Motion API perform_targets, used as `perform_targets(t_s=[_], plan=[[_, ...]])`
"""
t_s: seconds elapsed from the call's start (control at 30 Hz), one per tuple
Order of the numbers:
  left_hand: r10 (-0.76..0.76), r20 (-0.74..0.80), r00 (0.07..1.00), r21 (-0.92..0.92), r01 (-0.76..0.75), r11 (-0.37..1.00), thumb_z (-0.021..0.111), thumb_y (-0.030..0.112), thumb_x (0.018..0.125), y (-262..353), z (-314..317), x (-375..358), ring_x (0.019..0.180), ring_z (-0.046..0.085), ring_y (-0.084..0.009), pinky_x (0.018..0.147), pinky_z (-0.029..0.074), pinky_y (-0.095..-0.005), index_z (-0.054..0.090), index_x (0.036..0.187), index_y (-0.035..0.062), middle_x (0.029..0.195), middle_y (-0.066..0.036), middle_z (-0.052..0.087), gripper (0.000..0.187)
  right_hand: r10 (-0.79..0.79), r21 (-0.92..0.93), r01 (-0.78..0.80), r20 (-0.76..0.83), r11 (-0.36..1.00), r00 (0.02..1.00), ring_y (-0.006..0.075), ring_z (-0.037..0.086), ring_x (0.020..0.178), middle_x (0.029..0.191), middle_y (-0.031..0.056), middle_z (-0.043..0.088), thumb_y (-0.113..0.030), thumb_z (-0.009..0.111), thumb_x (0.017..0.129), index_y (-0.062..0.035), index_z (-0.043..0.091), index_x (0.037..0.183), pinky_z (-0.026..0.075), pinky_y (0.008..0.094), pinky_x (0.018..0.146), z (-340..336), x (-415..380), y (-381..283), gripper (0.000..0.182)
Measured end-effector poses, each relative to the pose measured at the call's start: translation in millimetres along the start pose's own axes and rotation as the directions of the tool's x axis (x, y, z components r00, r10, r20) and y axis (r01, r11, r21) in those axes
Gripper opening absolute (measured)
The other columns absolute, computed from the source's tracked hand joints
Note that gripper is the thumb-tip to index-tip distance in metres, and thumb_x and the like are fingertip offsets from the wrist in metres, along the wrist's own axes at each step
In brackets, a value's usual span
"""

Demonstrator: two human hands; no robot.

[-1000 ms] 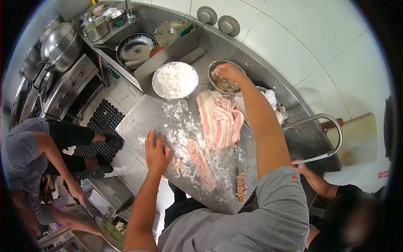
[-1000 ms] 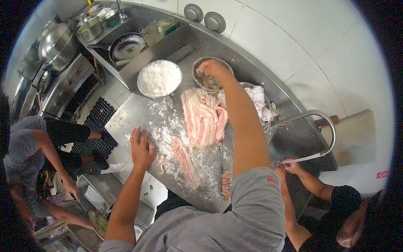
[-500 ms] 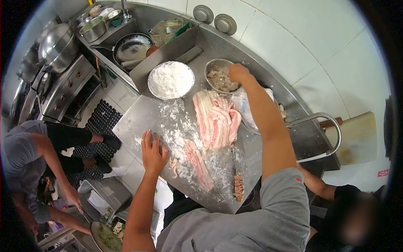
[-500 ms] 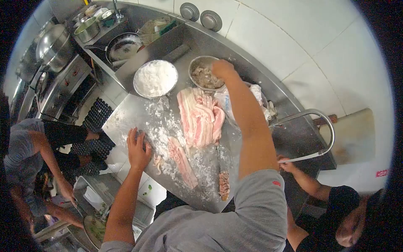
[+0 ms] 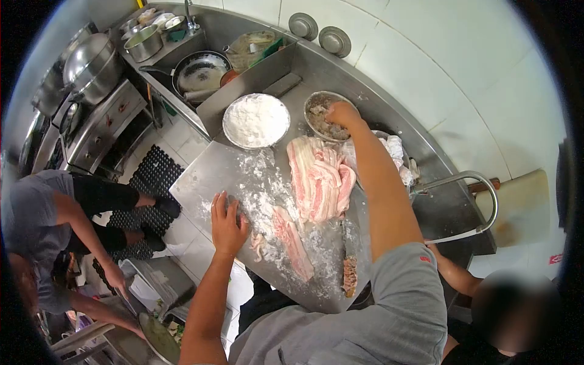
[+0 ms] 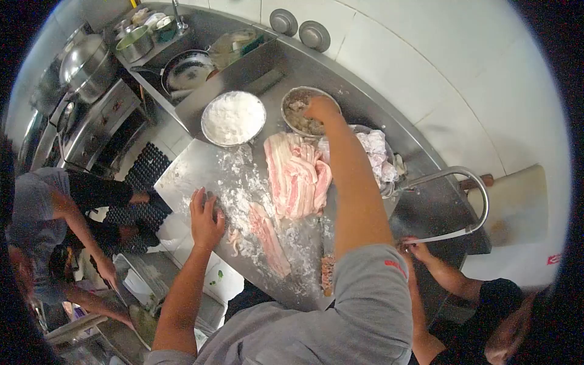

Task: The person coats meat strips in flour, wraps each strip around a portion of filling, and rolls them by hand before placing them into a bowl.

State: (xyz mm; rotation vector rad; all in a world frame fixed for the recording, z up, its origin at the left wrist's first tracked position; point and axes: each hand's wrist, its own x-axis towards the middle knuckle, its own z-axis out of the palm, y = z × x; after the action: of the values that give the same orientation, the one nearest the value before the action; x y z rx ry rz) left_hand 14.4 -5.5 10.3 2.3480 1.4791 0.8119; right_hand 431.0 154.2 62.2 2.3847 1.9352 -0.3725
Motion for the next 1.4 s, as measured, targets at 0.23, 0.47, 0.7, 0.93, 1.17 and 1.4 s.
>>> perform_targets(t_s=[0.23,0.47,0.7,0.93,1.17,1.4], plan=[[0.021,0.0,1.0,0.008,-0.021,1.0,0.059,0.009,0.071,-2,3,0,0.125,0.033,-0.0399,0.103,0.03,-0.0466,0.055,0.106,0.0017,0.131,-0.02,0.038,0.036,-0.114,-0.139,0.139,0.175,0.981,0.978,0.0305,0.062,0.091,0.097,0.0148,0.065,-0.03,0.063,0.07,-0.0065,0.067,0.093,0.048,0.0405,0.079,-25,-8,15,0.033],[0.031,-0.007,0.999,-0.01,-0.032,0.999,0.059,0.009,0.071,-2,3,-1,0.124,0.034,-0.0395,0.102,0.031,-0.0466,0.055,0.107,0.0019,0.131,-0.019,0.039,0.036,-0.129,-0.228,0.174,0.198,0.958,0.972,0.0314,0.062,0.092,0.096,0.0148,0.065,-0.031,0.061,0.074,-0.0055,0.066,0.092,0.05,0.0403,0.079,-9,-49,18,0.031],[0.003,0.005,1.0,-0.041,-0.002,0.999,0.06,0.009,0.071,-2,0,-2,0.126,0.032,-0.0382,0.104,0.029,-0.0452,0.054,0.109,0.0023,0.132,-0.019,0.038,0.039,-0.362,0.045,0.368,-0.094,0.929,0.927,0.031,0.061,0.088,0.095,0.0125,0.065,-0.029,0.064,0.073,-0.0107,0.062,0.1,0.047,0.0372,0.073,-60,-57,-41,0.032],[-0.006,-0.015,1.0,-0.014,0.006,1.0,0.061,0.01,0.07,-1,1,-2,0.124,0.035,-0.0371,0.101,0.034,-0.0447,0.057,0.105,0.0038,0.129,-0.018,0.041,0.036,-0.425,-0.083,0.418,-0.123,0.905,0.897,0.0295,0.062,0.088,0.095,0.012,0.065,-0.035,0.061,0.076,-0.0136,0.064,0.099,0.048,0.0417,0.078,0,-23,-148,0.031],[0.017,-0.047,0.999,-0.023,-0.018,1.0,0.061,0.01,0.07,-3,0,-3,0.123,0.036,-0.0368,0.101,0.034,-0.0444,0.058,0.104,0.0027,0.127,-0.017,0.043,0.035,-0.453,-0.099,0.467,0.133,0.879,0.881,0.0295,0.052,0.103,0.101,0.0082,0.063,-0.028,0.063,0.073,-0.0198,0.063,0.105,0.044,0.0395,0.088,7,-12,-157,0.033],[0.055,-0.057,0.997,0.026,-0.053,0.998,0.061,0.01,0.071,-10,5,-4,0.122,0.037,-0.0368,0.1,0.034,-0.0446,0.056,0.105,0.0024,0.125,-0.016,0.044,0.035,-0.587,0.013,0.601,-0.201,0.799,0.784,0.0273,0.06,0.087,0.094,0.0092,0.064,-0.023,0.058,0.08,-0.0151,0.065,0.093,0.046,0.0387,0.08,-9,-34,-147,0.017]])
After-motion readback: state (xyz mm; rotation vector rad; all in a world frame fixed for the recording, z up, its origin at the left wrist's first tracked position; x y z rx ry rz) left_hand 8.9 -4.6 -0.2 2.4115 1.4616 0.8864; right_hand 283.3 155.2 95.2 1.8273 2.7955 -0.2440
